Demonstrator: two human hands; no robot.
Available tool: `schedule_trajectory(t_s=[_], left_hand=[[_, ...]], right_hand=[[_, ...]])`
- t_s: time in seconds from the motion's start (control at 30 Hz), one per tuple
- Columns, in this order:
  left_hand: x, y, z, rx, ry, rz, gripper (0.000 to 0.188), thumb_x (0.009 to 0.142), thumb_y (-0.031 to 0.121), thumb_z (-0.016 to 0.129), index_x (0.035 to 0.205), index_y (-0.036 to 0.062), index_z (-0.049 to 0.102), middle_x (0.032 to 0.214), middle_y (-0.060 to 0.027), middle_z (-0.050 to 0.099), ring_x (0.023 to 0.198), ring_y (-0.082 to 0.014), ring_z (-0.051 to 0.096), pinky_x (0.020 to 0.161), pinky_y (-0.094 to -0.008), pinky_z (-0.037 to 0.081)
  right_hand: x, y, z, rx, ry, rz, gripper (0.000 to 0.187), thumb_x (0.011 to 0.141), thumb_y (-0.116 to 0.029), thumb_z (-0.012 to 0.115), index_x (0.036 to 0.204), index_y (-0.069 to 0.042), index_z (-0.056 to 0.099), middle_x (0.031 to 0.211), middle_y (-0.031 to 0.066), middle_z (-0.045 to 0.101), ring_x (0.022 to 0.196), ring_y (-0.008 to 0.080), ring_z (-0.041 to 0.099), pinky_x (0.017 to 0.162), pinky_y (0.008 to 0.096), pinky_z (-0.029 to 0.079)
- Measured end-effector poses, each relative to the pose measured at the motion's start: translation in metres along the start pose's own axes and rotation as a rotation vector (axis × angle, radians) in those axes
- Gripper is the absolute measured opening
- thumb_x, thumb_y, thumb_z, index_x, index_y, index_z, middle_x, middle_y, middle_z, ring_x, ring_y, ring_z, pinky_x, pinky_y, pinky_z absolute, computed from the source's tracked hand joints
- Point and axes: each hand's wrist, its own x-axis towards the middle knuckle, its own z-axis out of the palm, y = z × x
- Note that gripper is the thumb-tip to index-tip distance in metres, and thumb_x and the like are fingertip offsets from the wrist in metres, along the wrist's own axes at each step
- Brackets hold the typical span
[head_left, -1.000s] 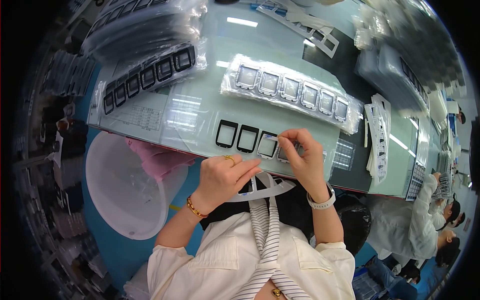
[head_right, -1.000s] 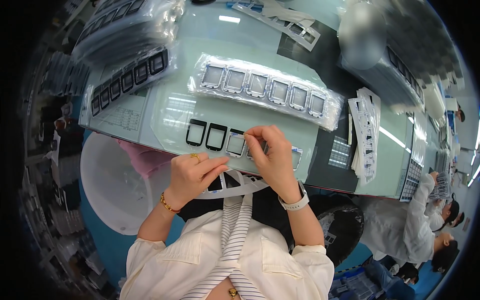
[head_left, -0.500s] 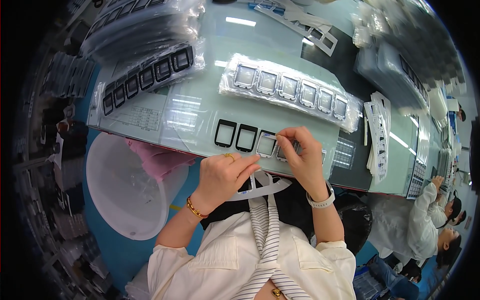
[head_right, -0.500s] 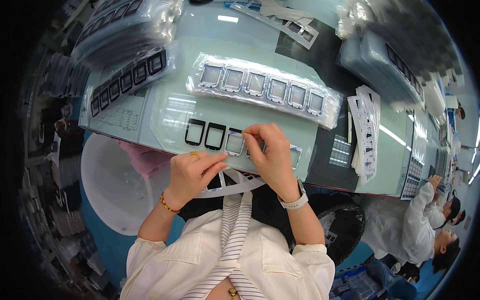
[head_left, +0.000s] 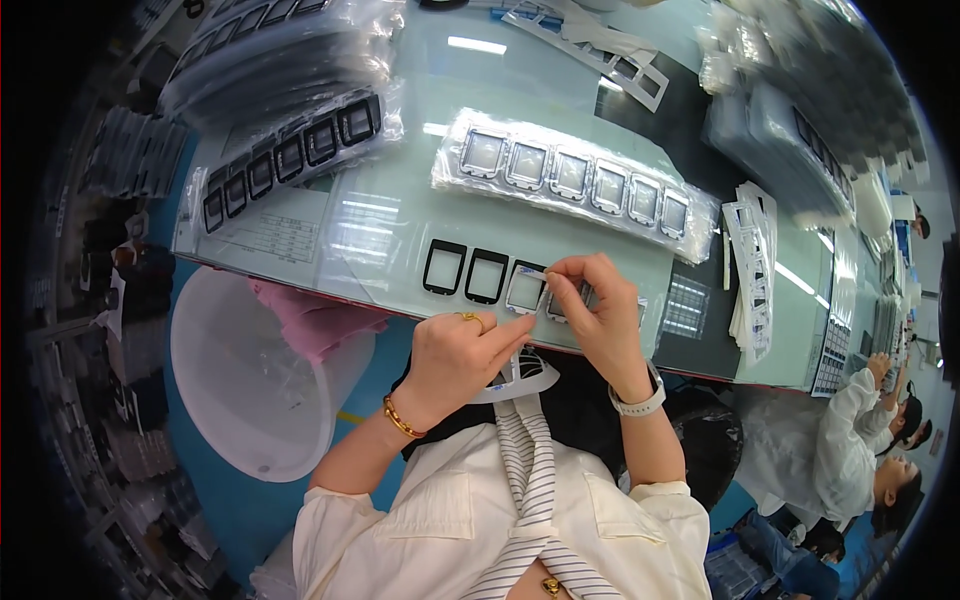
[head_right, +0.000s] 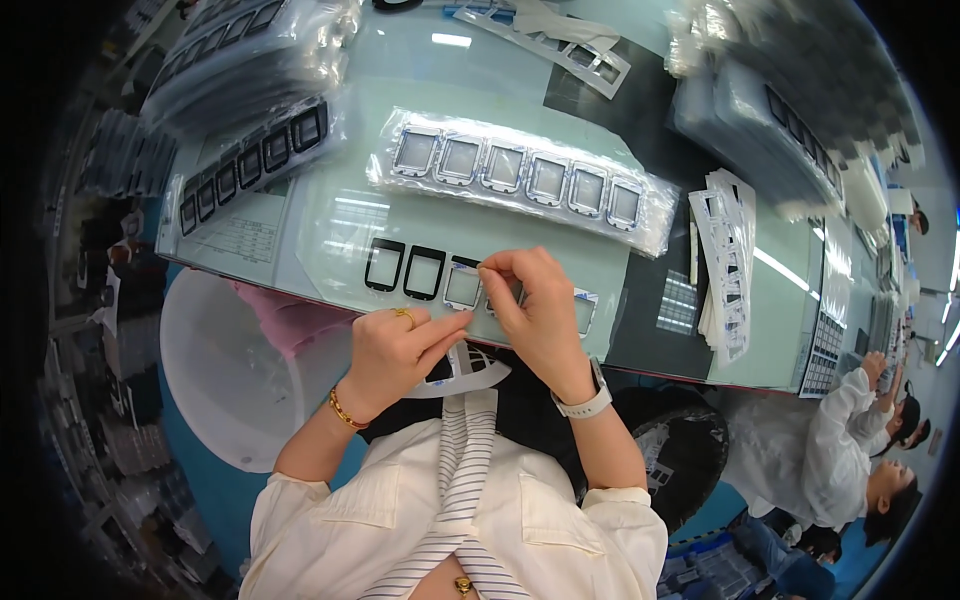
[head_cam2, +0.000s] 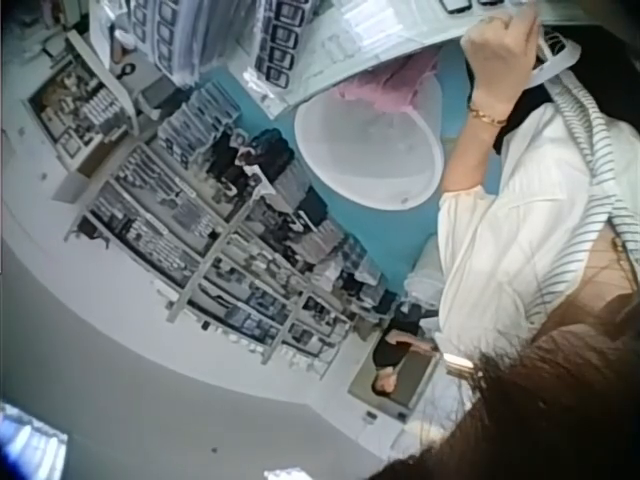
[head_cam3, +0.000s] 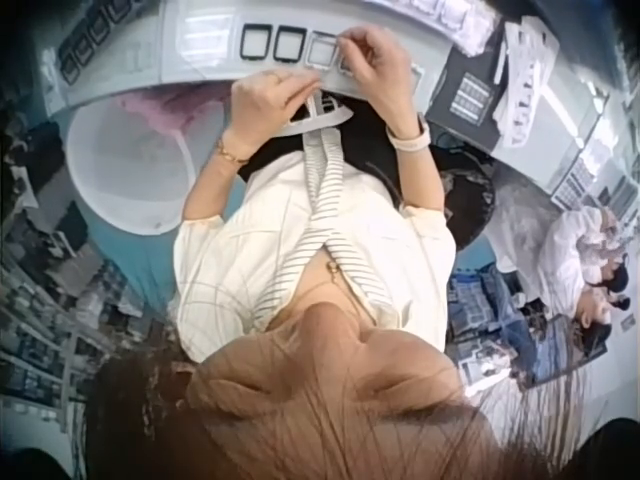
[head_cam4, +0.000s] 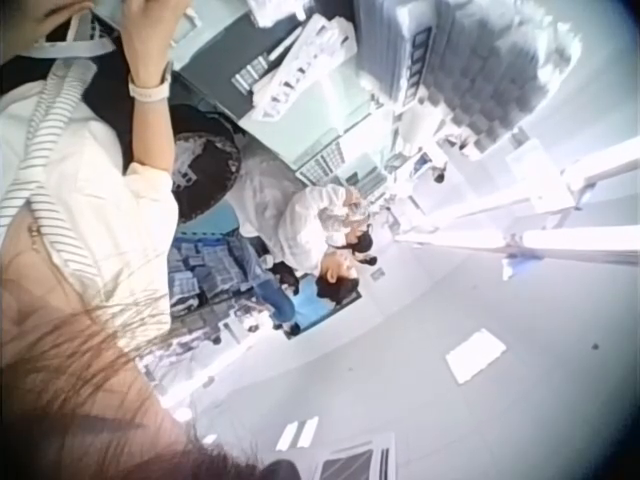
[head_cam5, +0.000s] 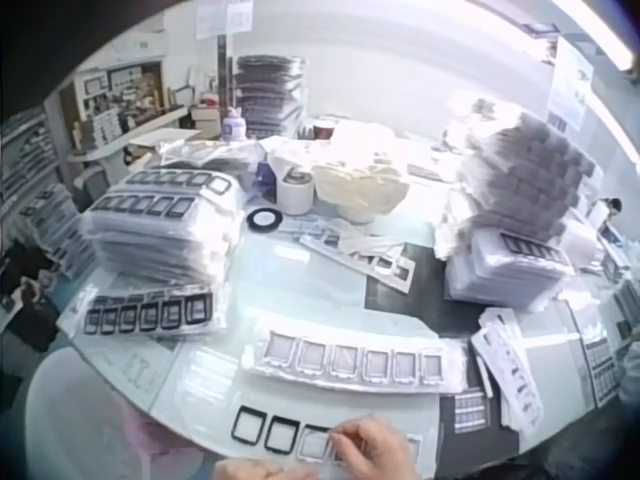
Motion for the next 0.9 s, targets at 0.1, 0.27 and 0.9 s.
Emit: schedule_trajectory(t_s=[0.1,0.27,0.9], left_hand=[[0.0,-0.001,0.002,-0.013,0.004,-0.012,0.018,0.087,0.027,0.081,0.105,0.0234,0.083,0.06,0.0009,0.051,0.052,-0.0192,0.055,0.049,-0.0345,0.043],[0.001,-0.001,0.003,-0.034,0.003,-0.027,0.016,0.088,0.026,0.081,0.104,0.0225,0.083,0.061,0.0009,0.053,0.052,-0.0195,0.056,0.049,-0.0344,0.043],[0.0,0.0,0.003,-0.06,-0.011,-0.055,0.016,0.088,0.025,0.081,0.103,0.0213,0.083,0.062,0.0011,0.061,0.053,-0.0201,0.06,0.05,-0.034,0.045]], right_hand=[[-0.001,0.001,0.001,-0.007,0.005,-0.011,0.006,0.094,-0.003,0.074,0.099,0.001,0.072,0.089,0.0081,0.069,0.081,0.0187,0.062,0.073,0.0303,0.049],[0.004,0.005,0.004,-0.142,0.054,-0.159,0.006,0.093,-0.001,0.074,0.098,0.0,0.071,0.1,0.0108,0.069,0.092,0.0256,0.063,0.078,0.0338,0.051],[0.003,0.002,-0.006,-0.534,0.034,-0.416,0.037,0.079,0.005,0.07,0.111,-0.012,0.076,0.11,0.0052,0.066,0.093,0.0269,0.059,0.085,0.0403,0.045]])
